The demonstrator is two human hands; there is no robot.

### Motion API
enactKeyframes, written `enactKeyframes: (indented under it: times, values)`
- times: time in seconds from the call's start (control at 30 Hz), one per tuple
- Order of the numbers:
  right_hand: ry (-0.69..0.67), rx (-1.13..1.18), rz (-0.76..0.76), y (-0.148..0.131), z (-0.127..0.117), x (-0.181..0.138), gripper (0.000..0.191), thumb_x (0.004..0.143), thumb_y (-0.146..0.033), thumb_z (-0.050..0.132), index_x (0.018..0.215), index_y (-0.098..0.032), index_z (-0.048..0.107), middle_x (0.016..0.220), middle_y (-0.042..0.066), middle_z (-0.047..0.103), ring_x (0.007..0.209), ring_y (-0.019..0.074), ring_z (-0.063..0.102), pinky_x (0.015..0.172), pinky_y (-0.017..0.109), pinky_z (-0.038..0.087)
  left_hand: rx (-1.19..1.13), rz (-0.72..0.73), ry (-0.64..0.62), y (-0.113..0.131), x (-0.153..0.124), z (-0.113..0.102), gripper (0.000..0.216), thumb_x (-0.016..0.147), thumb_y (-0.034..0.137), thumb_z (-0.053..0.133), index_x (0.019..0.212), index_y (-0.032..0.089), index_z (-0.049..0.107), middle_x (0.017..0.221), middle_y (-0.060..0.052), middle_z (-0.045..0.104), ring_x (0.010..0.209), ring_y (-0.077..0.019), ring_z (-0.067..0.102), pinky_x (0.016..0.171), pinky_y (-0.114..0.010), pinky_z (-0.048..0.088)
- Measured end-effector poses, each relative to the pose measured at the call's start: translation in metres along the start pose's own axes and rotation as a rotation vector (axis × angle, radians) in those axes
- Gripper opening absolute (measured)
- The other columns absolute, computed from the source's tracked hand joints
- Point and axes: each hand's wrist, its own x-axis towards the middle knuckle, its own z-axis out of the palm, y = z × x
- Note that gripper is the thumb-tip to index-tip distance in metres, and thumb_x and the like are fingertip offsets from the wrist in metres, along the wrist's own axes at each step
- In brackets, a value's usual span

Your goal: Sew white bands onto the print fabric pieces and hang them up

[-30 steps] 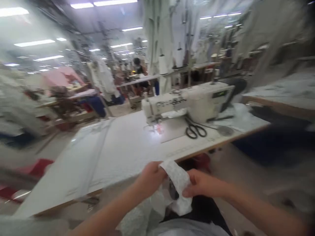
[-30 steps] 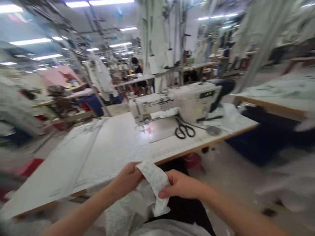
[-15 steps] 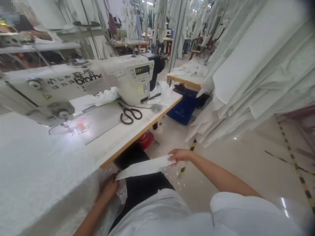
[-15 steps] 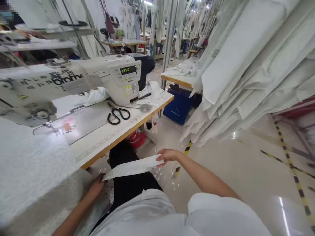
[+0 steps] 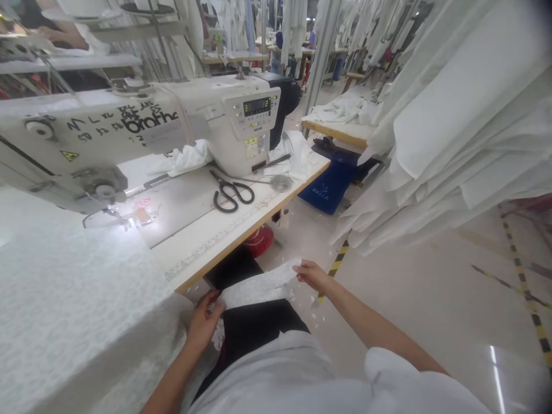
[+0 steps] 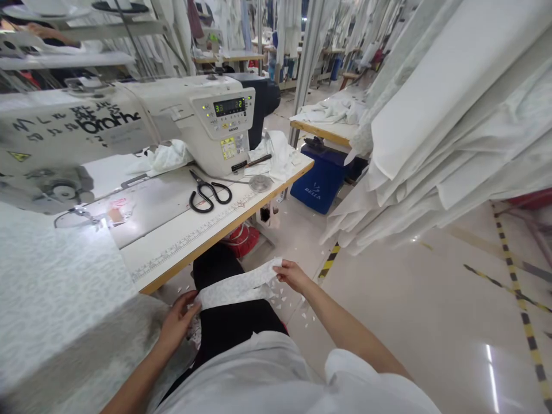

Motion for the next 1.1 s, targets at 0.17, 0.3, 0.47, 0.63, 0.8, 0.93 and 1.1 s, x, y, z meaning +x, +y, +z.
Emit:
enactKeyframes:
  times: [0.17,0.3,0.47,0.63,0.8,0.93,1.1]
  values:
    - [-0.005,0.000,-0.012,-0.007,-0.001,-0.002,0.020,0.090,-0.027,0.054,0.105,-0.013,0.056,0.101,0.005,0.059,0.082,0.0155,0.060,0.070,0.032,0.052,0.026,-0.013,0.018,0.006,-0.001,0.001,0.045,0.069,0.053,0.048,0.093,0.017,0.059,0.085,-0.007,0.064,0.081,-0.0243,0.061,0.068,-0.035,0.049]
    - [-0.122,-0.016,0.129,-0.002,0.003,-0.010,0.022,0.090,-0.028,0.054,0.107,-0.013,0.056,0.104,0.006,0.059,0.085,0.0165,0.060,0.072,0.034,0.052,0.056,0.036,-0.037,0.015,-0.004,-0.001,0.032,0.070,0.049,0.047,0.075,0.020,0.059,0.072,-0.002,0.063,0.069,-0.0198,0.059,0.066,-0.031,0.046]
    - [-0.219,-0.046,0.351,0.013,0.003,-0.019,0.019,0.091,-0.029,0.054,0.101,-0.012,0.057,0.090,0.003,0.061,0.068,0.0116,0.059,0.060,0.026,0.052,0.094,0.089,-0.043,0.033,-0.002,-0.006,0.024,0.073,0.042,0.044,0.070,0.021,0.055,0.065,0.000,0.059,0.062,-0.0171,0.056,0.061,-0.028,0.044]
    - [-0.189,0.022,0.314,0.013,0.003,-0.029,0.019,0.092,-0.030,0.052,0.092,-0.012,0.057,0.075,-0.002,0.057,0.054,0.0072,0.053,0.049,0.020,0.046,0.141,0.136,-0.003,0.044,0.012,-0.002,0.019,0.075,0.034,0.042,0.067,0.020,0.052,0.063,-0.001,0.057,0.060,-0.0176,0.055,0.059,-0.029,0.045]
    - [-0.183,0.119,0.086,-0.024,0.021,-0.056,0.026,0.077,-0.033,0.069,0.071,-0.014,0.051,0.059,-0.007,0.049,0.044,0.0037,0.042,0.042,0.015,0.035,0.173,0.204,0.175,0.067,-0.002,0.000,0.021,0.078,0.031,0.043,0.088,0.016,0.054,0.092,-0.011,0.058,0.093,-0.0261,0.056,0.082,-0.043,0.046]
    - [-0.272,0.110,-0.041,-0.059,0.069,-0.086,0.035,0.064,-0.040,0.077,0.073,-0.017,0.053,0.067,-0.001,0.060,0.050,0.0078,0.050,0.047,0.020,0.038,0.168,0.577,0.123,0.112,-0.048,0.004,0.044,0.077,0.031,0.057,0.118,0.018,0.046,0.122,-0.013,0.049,0.116,-0.0252,0.045,0.098,-0.041,0.038]
    - [-0.411,-0.064,-0.196,-0.092,0.139,-0.106,0.026,0.071,-0.039,0.072,0.074,-0.020,0.054,0.066,-0.001,0.060,0.060,0.0140,0.055,0.060,0.027,0.044,0.074,0.589,-0.057,0.142,-0.075,-0.016,0.024,0.084,0.017,0.040,0.094,0.020,0.061,0.090,-0.007,0.064,0.086,-0.0209,0.058,0.078,-0.035,0.047]
